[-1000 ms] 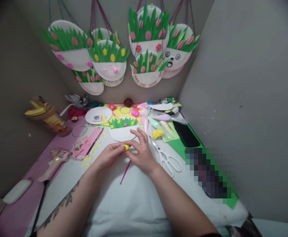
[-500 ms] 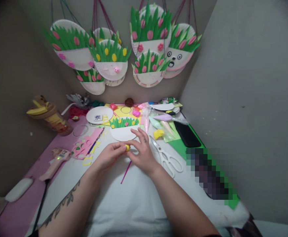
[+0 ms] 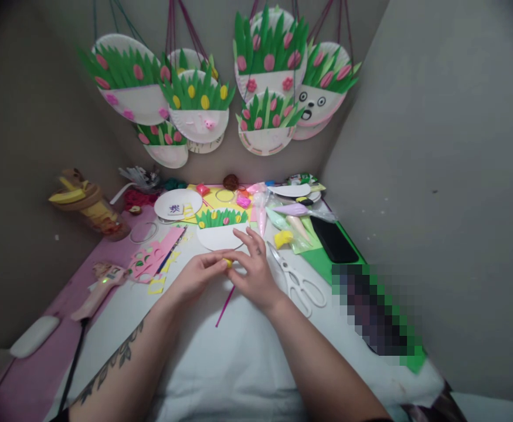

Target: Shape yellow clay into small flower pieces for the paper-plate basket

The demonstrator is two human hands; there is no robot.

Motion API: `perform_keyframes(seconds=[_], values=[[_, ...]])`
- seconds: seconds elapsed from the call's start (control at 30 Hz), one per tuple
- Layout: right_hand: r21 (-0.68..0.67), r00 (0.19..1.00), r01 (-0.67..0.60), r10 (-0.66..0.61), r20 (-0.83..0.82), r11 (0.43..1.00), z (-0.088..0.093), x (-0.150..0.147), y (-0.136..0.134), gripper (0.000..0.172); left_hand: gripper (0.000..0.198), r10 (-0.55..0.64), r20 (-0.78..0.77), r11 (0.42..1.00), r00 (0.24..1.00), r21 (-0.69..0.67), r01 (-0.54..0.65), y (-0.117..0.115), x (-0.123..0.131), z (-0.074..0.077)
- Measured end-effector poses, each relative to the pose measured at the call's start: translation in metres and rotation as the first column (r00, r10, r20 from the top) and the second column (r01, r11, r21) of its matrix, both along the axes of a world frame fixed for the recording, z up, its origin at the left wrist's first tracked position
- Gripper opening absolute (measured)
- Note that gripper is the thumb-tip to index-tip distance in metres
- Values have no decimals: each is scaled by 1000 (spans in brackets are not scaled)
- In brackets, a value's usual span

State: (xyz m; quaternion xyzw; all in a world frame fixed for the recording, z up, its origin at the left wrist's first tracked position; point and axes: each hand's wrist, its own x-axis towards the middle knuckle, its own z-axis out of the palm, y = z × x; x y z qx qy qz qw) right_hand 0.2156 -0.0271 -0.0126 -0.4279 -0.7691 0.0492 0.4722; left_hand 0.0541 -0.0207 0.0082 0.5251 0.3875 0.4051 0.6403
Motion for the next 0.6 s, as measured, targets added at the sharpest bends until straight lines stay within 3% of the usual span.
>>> perform_keyframes(seconds=[0.2, 0.33, 0.5, 0.6], values=[[-4, 1000, -11, 11, 21, 1000, -2, -1, 1, 24, 23, 16, -44, 1000, 999, 6, -16, 0, -1, 0], [7, 1000, 3, -3, -5, 1000, -3, -1, 1, 15, 23, 6, -66, 1000, 998, 18, -4, 1, -2, -2], [-16, 999, -42, 43, 18, 999, -3, -1, 0, 27, 23, 0, -95, 999, 995, 34, 3, 1, -4, -2], [10, 1000, -21, 21, -12, 1000, -2, -1, 0, 19, 25, -15, -119, 999, 993, 44, 21, 1, -4, -1]])
